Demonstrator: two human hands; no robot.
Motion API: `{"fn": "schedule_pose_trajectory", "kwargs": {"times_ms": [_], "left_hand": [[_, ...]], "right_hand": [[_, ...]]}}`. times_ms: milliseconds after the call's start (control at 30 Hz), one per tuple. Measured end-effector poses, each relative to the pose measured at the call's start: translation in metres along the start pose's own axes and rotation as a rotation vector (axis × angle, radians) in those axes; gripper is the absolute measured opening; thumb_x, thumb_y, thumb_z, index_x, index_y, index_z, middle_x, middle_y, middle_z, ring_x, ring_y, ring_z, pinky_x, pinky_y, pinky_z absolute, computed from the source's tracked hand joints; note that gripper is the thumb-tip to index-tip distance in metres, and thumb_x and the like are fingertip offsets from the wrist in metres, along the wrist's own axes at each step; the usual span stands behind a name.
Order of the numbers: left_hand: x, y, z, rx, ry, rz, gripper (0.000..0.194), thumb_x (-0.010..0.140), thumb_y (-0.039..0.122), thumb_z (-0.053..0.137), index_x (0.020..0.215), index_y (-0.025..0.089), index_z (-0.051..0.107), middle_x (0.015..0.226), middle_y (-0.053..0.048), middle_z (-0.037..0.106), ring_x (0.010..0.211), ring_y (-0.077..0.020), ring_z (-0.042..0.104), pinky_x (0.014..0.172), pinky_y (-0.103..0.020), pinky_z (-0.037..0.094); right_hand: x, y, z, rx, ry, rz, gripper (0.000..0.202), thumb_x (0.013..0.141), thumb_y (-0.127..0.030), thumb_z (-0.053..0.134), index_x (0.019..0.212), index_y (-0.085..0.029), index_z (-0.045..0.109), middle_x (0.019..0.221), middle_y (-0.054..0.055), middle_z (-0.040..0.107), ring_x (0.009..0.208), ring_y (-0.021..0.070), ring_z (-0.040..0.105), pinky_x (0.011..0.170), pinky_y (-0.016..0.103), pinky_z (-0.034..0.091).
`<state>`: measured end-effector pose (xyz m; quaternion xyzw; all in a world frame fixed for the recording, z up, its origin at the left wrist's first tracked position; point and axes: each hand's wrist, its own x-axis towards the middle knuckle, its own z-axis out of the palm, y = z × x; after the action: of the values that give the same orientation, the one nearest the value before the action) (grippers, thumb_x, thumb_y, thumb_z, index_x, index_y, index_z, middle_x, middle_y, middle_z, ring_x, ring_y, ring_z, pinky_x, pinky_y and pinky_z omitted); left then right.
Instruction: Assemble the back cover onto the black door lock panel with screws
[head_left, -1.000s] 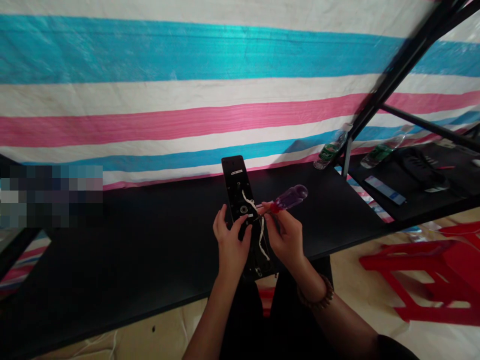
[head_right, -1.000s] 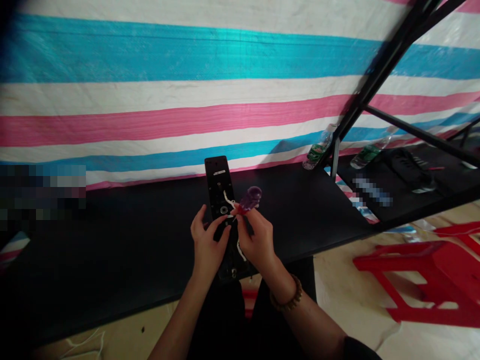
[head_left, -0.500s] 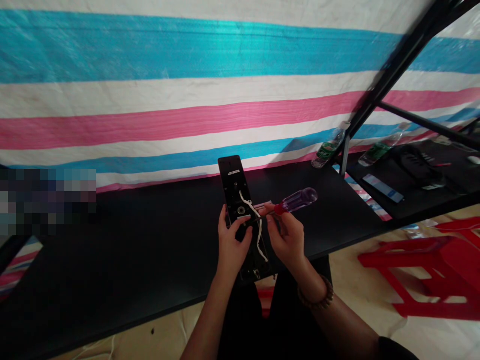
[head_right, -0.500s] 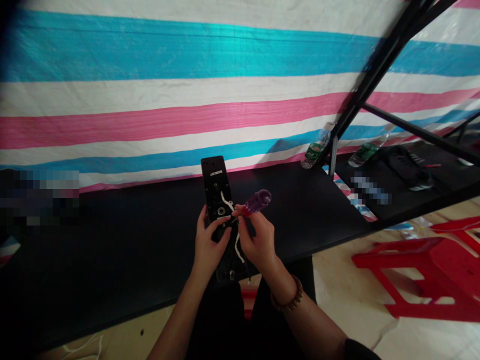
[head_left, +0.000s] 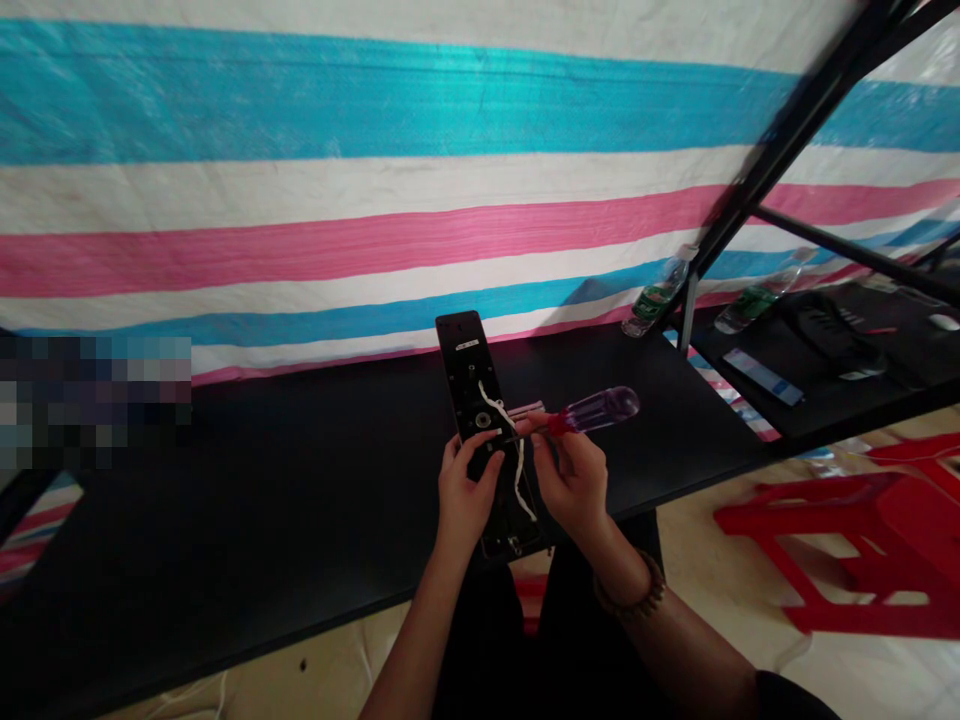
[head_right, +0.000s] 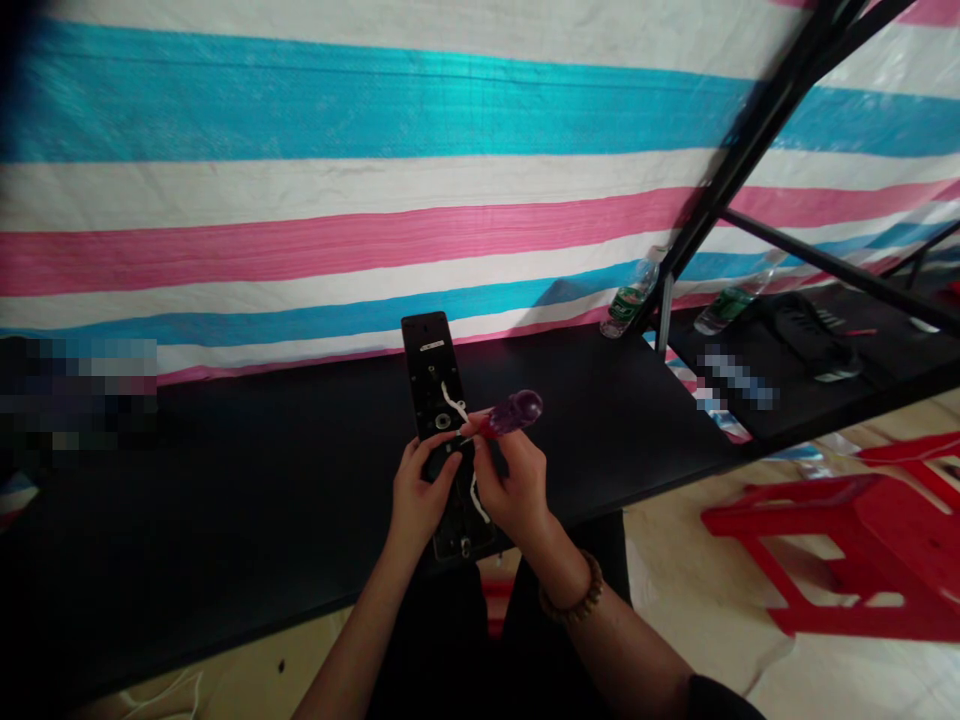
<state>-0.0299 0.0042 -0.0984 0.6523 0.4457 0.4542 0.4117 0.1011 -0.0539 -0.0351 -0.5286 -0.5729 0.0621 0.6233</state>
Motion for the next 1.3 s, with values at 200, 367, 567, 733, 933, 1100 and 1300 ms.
{"fn": "schedule_pose_trajectory", "kwargs": {"times_ms": [200,367,567,733,933,1100,1300], "left_hand": [[0.0,-0.002,0.001,-0.005,-0.003,-0.017,0.024,0.088,0.029,0.068,0.111,0.027,0.074,0.113,-0.007,0.061,0.109,-0.0239,0.063,0.101,-0.044,0.052],[0.0,-0.002,0.0,-0.006,-0.006,-0.013,0.025,0.088,0.028,0.069,0.112,0.028,0.074,0.113,-0.006,0.06,0.109,-0.0236,0.063,0.103,-0.044,0.051],[-0.001,-0.002,0.0,-0.005,-0.005,-0.029,0.025,0.087,0.028,0.07,0.112,0.028,0.074,0.113,-0.006,0.059,0.11,-0.0235,0.062,0.103,-0.043,0.051],[0.0,-0.004,0.0,-0.01,-0.008,-0.012,0.025,0.088,0.027,0.07,0.112,0.028,0.074,0.115,-0.006,0.06,0.112,-0.0233,0.062,0.104,-0.043,0.05],[-0.002,-0.004,0.0,-0.013,0.001,-0.002,0.025,0.088,0.028,0.07,0.112,0.029,0.074,0.115,-0.006,0.06,0.111,-0.0226,0.062,0.103,-0.043,0.051],[-0.002,-0.005,0.0,-0.016,0.006,-0.005,0.025,0.087,0.028,0.071,0.112,0.029,0.074,0.115,-0.006,0.061,0.112,-0.0231,0.063,0.104,-0.043,0.051],[-0.002,-0.007,0.001,-0.013,0.005,-0.004,0.025,0.088,0.029,0.071,0.113,0.029,0.074,0.116,-0.006,0.061,0.111,-0.0226,0.063,0.103,-0.042,0.052]], "right_hand": [[0.006,-0.005,0.001,-0.001,-0.019,-0.04,0.027,0.097,-0.011,0.052,0.115,-0.024,0.068,0.099,0.007,0.075,0.099,0.0213,0.073,0.093,0.038,0.058],[0.005,-0.007,0.001,-0.03,-0.012,-0.077,0.027,0.095,-0.009,0.052,0.111,-0.023,0.069,0.1,0.007,0.076,0.1,0.0209,0.073,0.091,0.035,0.059],[0.003,-0.006,0.003,-0.055,0.011,-0.093,0.028,0.095,-0.007,0.054,0.113,-0.022,0.068,0.101,0.008,0.076,0.1,0.0202,0.073,0.092,0.035,0.059],[-0.002,-0.002,0.004,-0.059,0.01,-0.114,0.032,0.093,-0.005,0.056,0.115,-0.023,0.069,0.101,0.006,0.077,0.1,0.0203,0.074,0.092,0.035,0.059],[-0.008,0.003,0.003,0.026,0.03,-0.057,0.034,0.095,-0.007,0.056,0.121,-0.025,0.067,0.107,0.007,0.076,0.106,0.0228,0.073,0.097,0.041,0.059],[-0.006,0.005,0.003,-0.026,0.008,-0.083,0.033,0.094,-0.006,0.057,0.118,-0.025,0.068,0.105,0.006,0.077,0.105,0.022,0.073,0.096,0.039,0.058],[-0.009,0.004,0.002,-0.03,-0.002,-0.082,0.033,0.094,-0.007,0.057,0.12,-0.024,0.068,0.105,0.007,0.077,0.105,0.0224,0.073,0.095,0.038,0.059]]}}
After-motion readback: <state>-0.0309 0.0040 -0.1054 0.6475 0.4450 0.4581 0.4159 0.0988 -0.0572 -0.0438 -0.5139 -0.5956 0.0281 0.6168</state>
